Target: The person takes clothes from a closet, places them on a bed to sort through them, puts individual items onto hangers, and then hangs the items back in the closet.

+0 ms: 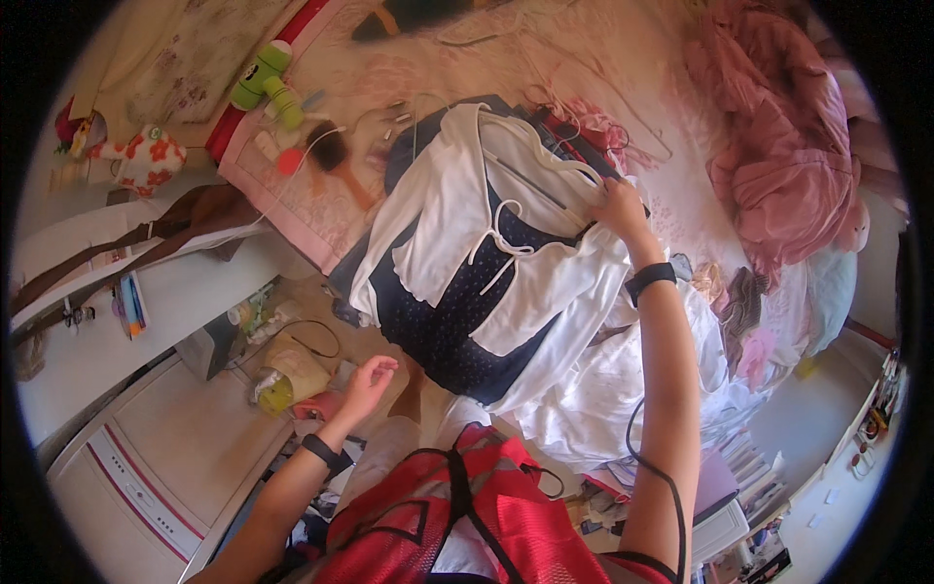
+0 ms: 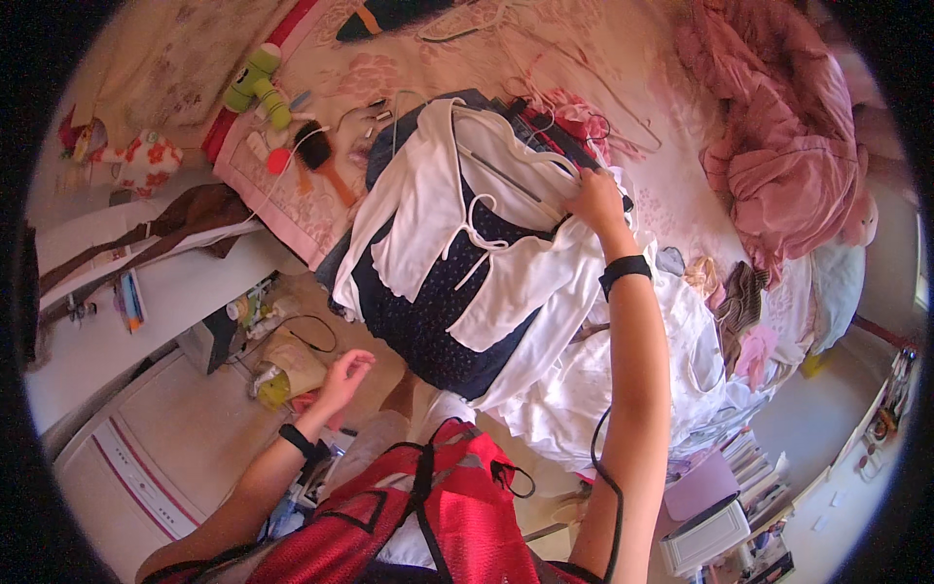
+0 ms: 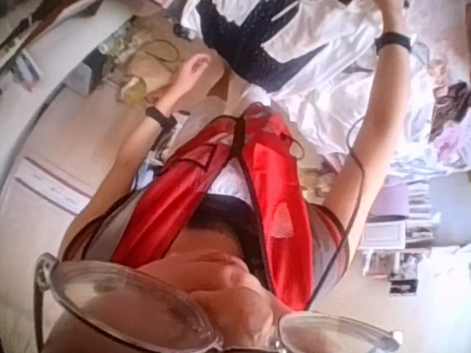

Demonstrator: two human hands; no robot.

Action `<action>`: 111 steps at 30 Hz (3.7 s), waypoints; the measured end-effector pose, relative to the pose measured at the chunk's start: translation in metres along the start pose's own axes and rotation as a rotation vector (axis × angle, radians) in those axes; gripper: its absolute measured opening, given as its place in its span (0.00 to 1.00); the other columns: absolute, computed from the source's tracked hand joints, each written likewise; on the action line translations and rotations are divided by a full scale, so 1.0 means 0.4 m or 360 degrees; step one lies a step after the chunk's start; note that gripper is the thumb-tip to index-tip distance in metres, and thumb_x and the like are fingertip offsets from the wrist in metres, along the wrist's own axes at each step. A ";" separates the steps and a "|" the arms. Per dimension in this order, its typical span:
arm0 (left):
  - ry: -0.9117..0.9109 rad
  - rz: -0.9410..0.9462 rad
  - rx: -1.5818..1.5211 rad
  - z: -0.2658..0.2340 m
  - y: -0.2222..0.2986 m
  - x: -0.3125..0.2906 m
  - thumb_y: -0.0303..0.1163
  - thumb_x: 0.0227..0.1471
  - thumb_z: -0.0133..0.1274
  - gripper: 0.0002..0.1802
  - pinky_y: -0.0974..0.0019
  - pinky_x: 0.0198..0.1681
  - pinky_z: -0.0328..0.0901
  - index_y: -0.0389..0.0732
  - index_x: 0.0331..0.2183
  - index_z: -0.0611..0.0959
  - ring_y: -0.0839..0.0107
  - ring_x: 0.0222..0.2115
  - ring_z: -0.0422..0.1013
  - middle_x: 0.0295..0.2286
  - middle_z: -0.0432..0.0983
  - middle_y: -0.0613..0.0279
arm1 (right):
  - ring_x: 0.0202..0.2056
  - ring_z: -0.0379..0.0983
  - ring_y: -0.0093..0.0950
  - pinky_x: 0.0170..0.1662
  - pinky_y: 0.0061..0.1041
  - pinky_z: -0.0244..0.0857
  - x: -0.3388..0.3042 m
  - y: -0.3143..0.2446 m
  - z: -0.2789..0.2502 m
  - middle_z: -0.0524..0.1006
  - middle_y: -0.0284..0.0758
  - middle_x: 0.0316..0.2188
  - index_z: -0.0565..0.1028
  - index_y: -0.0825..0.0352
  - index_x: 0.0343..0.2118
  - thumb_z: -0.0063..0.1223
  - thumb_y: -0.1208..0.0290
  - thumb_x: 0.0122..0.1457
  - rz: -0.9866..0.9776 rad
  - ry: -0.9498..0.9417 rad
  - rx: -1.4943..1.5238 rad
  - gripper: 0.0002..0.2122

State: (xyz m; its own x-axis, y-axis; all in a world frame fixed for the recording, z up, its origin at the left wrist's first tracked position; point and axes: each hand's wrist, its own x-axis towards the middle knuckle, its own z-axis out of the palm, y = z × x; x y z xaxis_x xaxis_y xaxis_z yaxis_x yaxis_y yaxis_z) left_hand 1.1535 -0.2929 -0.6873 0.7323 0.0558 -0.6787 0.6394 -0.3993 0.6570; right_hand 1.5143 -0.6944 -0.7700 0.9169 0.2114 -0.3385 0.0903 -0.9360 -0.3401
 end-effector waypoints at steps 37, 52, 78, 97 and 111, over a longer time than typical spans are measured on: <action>0.0274 0.1218 -0.0356 -0.416 0.130 -0.611 0.30 0.58 0.48 0.13 0.66 0.46 0.65 0.35 0.44 0.75 0.72 0.41 0.71 0.37 0.77 0.59 | 0.28 0.70 0.53 0.28 0.40 0.62 -1.082 -1.081 -0.614 0.72 0.51 0.21 0.66 0.71 0.28 0.56 0.76 0.46 -0.0798 0.0135 0.0097 0.10; 0.0750 0.1731 -0.1117 -0.497 0.151 -1.149 0.30 0.59 0.47 0.17 0.67 0.47 0.64 0.37 0.49 0.71 0.71 0.42 0.71 0.40 0.76 0.58 | 0.25 0.67 0.49 0.29 0.36 0.61 -1.364 -1.411 -0.783 0.69 0.47 0.22 0.69 0.72 0.30 0.52 0.81 0.37 -0.1751 0.0145 0.0034 0.13; 0.2623 0.0926 -0.1652 0.328 -0.077 -1.856 0.33 0.60 0.46 0.14 0.71 0.41 0.65 0.36 0.44 0.76 0.76 0.35 0.71 0.34 0.78 0.62 | 0.33 0.77 0.46 0.33 0.31 0.69 -1.929 -1.477 -0.448 0.78 0.49 0.28 0.74 0.71 0.34 0.61 0.76 0.45 -0.3145 -0.1356 -0.0021 0.12; 0.2949 0.1087 -0.1659 0.243 -0.134 -1.897 0.37 0.56 0.54 0.23 0.69 0.43 0.65 0.33 0.46 0.68 0.73 0.38 0.69 0.39 0.73 0.56 | 0.29 0.76 0.46 0.32 0.34 0.67 -2.039 -1.591 -0.249 0.77 0.49 0.25 0.73 0.73 0.28 0.60 0.73 0.45 -0.3635 -0.0940 -0.0158 0.10; 0.3307 0.0288 -0.1577 0.292 -0.380 -2.148 0.38 0.54 0.57 0.21 0.70 0.36 0.66 0.35 0.41 0.69 0.77 0.35 0.67 0.34 0.70 0.61 | 0.41 0.75 0.43 0.44 0.37 0.68 -2.384 -1.699 -0.015 0.76 0.51 0.39 0.68 0.73 0.48 0.66 0.58 0.44 -0.3315 -0.1796 -0.0734 0.31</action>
State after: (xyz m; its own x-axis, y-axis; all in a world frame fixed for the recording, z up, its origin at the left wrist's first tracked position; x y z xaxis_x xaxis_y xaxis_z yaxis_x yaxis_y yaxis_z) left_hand 0.3996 -0.3870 -0.2423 -0.4743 0.8749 0.0980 -0.0329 -0.1289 0.9911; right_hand 0.5808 -0.2615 -0.2107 -0.8965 0.4159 -0.1524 0.4124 0.6582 -0.6298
